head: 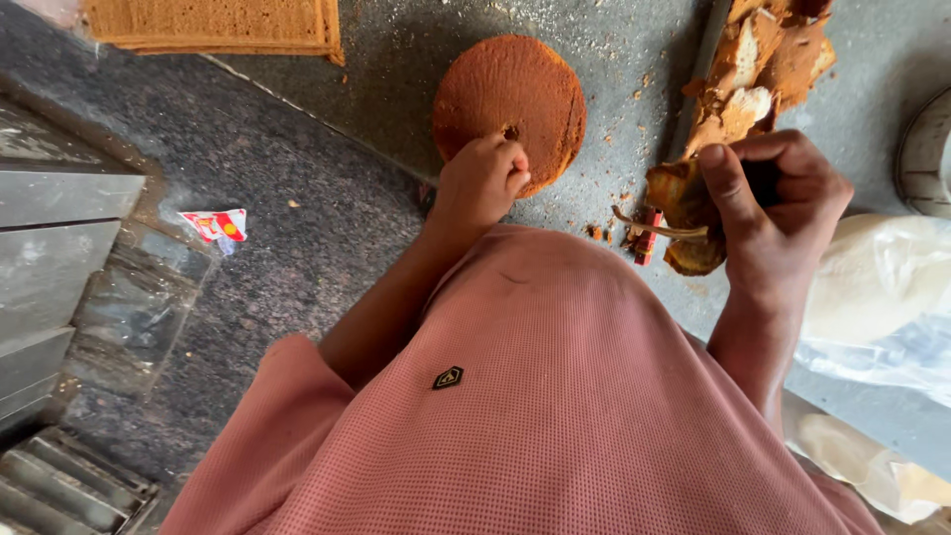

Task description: The person uses a metal ring cutter to shape a round cake and then trims the edges with a knife. They remove the crust and cut the cake into smaller pieces, stacking them on the counter.

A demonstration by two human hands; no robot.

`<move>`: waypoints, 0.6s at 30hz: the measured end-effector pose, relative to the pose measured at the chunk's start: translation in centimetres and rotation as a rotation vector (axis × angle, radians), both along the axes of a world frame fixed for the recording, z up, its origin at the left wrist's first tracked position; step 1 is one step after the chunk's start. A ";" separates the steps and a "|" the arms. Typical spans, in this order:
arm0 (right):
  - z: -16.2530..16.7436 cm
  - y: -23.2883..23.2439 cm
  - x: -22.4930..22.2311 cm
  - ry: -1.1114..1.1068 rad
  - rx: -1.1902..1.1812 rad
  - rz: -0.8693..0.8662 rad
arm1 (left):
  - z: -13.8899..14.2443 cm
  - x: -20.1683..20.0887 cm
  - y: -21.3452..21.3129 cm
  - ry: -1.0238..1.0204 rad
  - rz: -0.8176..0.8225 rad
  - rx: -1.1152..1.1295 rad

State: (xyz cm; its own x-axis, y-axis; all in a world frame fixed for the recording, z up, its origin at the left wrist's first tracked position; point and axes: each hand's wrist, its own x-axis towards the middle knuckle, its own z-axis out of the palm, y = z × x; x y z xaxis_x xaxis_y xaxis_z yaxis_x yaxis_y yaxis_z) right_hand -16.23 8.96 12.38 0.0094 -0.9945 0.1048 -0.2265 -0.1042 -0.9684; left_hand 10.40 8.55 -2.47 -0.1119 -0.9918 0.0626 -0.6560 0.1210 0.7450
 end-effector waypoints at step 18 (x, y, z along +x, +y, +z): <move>-0.6 -3.8 3.9 -0.313 0.114 0.090 | 0.7 25.1 4.6 -0.547 0.744 -0.150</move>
State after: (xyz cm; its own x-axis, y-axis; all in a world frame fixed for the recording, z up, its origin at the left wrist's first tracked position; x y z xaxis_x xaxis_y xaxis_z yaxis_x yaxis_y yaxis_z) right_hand -12.30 5.20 11.77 0.0828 -0.9966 0.0048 0.0889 0.0026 -0.9960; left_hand 35.52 13.18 -1.75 0.4968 -0.8058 0.3222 -0.8582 -0.4008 0.3208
